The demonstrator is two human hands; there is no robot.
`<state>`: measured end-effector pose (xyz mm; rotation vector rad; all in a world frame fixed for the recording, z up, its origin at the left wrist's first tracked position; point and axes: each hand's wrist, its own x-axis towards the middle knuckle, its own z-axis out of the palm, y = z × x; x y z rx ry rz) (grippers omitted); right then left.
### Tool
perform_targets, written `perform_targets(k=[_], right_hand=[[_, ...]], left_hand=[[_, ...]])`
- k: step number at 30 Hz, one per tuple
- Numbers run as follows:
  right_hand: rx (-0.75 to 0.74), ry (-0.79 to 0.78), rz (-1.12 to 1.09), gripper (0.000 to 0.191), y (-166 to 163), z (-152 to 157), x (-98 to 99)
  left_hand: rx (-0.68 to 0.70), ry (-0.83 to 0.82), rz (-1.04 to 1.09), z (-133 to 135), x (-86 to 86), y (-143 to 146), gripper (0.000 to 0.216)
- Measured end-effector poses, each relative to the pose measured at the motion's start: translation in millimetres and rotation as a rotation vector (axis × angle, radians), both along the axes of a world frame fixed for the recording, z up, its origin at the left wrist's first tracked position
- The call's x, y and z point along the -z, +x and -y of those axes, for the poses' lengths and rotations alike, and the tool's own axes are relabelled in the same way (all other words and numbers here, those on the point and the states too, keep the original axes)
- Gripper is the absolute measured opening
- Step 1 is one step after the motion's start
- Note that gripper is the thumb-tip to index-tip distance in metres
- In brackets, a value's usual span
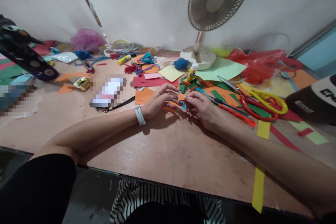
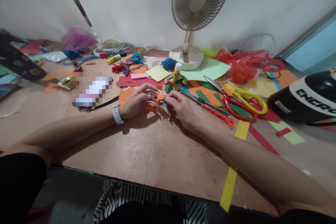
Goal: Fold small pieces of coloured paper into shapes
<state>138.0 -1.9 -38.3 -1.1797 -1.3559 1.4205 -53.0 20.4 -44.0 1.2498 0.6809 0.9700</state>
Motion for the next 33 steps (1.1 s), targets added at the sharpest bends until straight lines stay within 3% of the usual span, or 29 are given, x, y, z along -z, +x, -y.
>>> perform_targets(k=[4, 10, 23, 29, 33], right_hand=[[0.009, 0.009, -0.007, 0.033, -1.4, 1.2, -1.2], [-0.003, 0.012, 0.012, 0.035, -0.5, 1.3, 0.2], [-0.074, -0.026, -0.019, 0.036, -1.6, 0.9, 2.3], [-0.084, -0.012, -0.018, 0.037, 0.1, 1.6, 3.9], [-0.086, -0.004, -0.02, 0.037, 0.2, 1.6, 4.5]], left_hand=[[0.101, -0.14, -0.073, 0.7, -2.4, 1.5, 0.034], [0.216, -0.042, -0.132, 4.3, -7.4, 1.9, 0.032], [0.236, -0.101, -0.138, 4.6, -6.2, 3.5, 0.023], [0.256, -0.088, -0.165, 5.1, -6.1, 2.4, 0.031], [0.27, -0.037, -0.165, 6.8, -7.7, 1.9, 0.024]])
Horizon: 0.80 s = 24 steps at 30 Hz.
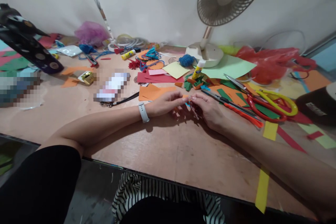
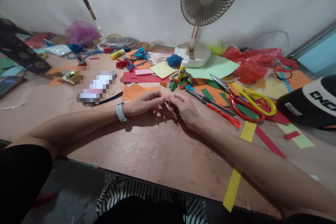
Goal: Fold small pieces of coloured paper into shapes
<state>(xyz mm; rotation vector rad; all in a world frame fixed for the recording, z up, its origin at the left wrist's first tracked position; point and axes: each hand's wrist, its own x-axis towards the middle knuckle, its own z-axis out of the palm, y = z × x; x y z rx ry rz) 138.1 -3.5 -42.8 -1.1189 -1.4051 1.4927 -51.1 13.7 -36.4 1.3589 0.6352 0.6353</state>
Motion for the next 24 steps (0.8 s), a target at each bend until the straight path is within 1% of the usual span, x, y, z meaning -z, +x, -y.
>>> perform_targets(k=[5, 9, 12, 17, 20, 24], right_hand=[[0.008, -0.003, 0.016, 0.036, -0.5, 1.9, -0.2], [-0.018, 0.044, 0.026, 0.034, 0.0, 6.1, -0.1], [-0.016, 0.084, 0.033, 0.035, 1.1, 7.6, 3.0], [0.046, 0.078, -0.059, 0.038, 1.1, 5.5, 6.7], [0.025, 0.05, -0.09, 0.04, -0.3, 5.2, 4.4], [0.003, 0.054, -0.105, 0.041, -1.7, 5.9, 0.5]], left_hand=[[0.013, -0.008, 0.009, -0.3, 0.8, 0.4, 0.024], [0.034, -0.077, 0.04, 1.0, 0.8, -0.7, 0.026], [0.024, -0.098, 0.092, 2.4, 1.0, -1.7, 0.028], [-0.024, -0.038, 0.109, 1.4, 4.0, -1.6, 0.037], [-0.003, -0.007, 0.08, 2.0, 4.8, -0.4, 0.032], [-0.02, 0.016, 0.092, 5.2, 4.0, 1.6, 0.025]])
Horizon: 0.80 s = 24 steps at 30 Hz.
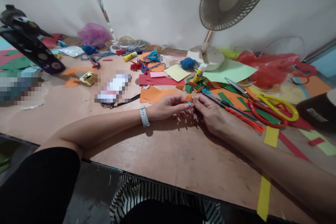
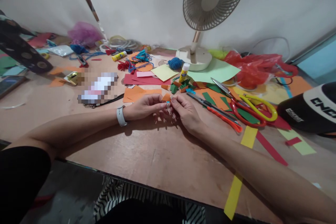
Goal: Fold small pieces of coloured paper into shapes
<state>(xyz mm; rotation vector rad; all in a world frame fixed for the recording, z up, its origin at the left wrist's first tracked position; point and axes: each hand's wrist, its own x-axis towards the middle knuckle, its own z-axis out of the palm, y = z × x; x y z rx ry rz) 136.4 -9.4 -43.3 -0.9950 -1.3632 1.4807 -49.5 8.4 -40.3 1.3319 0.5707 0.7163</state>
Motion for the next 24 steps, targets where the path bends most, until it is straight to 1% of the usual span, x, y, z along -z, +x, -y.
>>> perform_targets(k=[4, 9, 12, 15, 19, 21, 24], right_hand=[[-0.007, 0.014, 0.026, 0.041, 1.0, -0.5, 0.5], [-0.015, 0.091, 0.073, 0.039, 2.2, 1.2, 2.8], [-0.005, 0.103, 0.067, 0.04, 1.7, 3.6, 1.1], [-0.002, 0.092, 0.073, 0.041, 1.0, 5.4, -2.4], [-0.032, 0.158, 0.06, 0.04, 0.5, 6.3, -4.5], [-0.042, 0.183, 0.062, 0.037, 0.8, 6.5, -3.2], [-0.045, 0.21, 0.081, 0.034, 1.8, 6.3, -0.3]], left_hand=[[-0.021, 0.066, 0.007, 0.6, 1.0, 0.7, 0.031], [-0.038, 0.166, -0.01, -1.5, 2.9, -0.5, 0.039], [-0.029, 0.172, -0.049, -0.7, 1.5, -1.6, 0.04], [-0.057, 0.203, -0.097, 1.4, -0.6, -2.4, 0.039], [-0.069, 0.262, -0.159, 4.2, -2.3, -3.5, 0.039], [-0.069, 0.34, -0.193, 5.0, -2.6, -4.5, 0.038], [-0.106, 0.54, -0.302, 5.9, -2.3, -6.2, 0.034]])
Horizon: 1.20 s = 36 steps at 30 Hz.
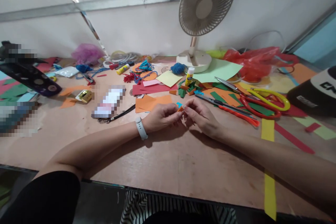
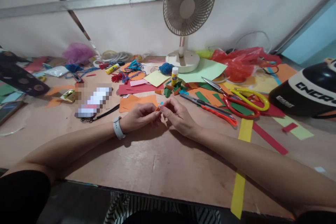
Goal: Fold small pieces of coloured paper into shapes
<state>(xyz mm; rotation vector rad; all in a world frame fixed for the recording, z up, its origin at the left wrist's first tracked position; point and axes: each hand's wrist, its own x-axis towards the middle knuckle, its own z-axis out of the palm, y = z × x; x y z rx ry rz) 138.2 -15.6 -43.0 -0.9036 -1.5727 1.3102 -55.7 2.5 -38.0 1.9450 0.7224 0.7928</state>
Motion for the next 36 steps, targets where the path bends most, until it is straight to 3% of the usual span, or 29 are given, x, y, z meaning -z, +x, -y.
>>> perform_targets(k=[3, 9, 26, 33, 36], right_hand=[[0.013, 0.054, 0.035, 0.033, 1.1, -1.1, 2.1], [0.055, 0.129, 0.011, 0.033, 1.9, -4.2, 3.8], [0.078, 0.166, 0.011, 0.031, 2.5, -7.0, 3.7], [0.034, 0.097, -0.026, 0.032, 2.6, -4.2, 4.1], [0.074, 0.178, 0.009, 0.026, 3.4, -3.6, 5.8]], left_hand=[[-0.038, 0.121, -0.1, 1.3, 0.7, -0.8, 0.03], [-0.011, -0.036, -0.009, 4.8, 1.5, 0.8, 0.027], [0.076, 0.057, -0.03, 7.4, -9.5, 0.8, 0.029], [0.103, 0.046, -0.037, 4.9, -3.1, 1.3, 0.034], [0.079, 0.033, -0.018, 4.7, -0.6, 1.8, 0.033]])
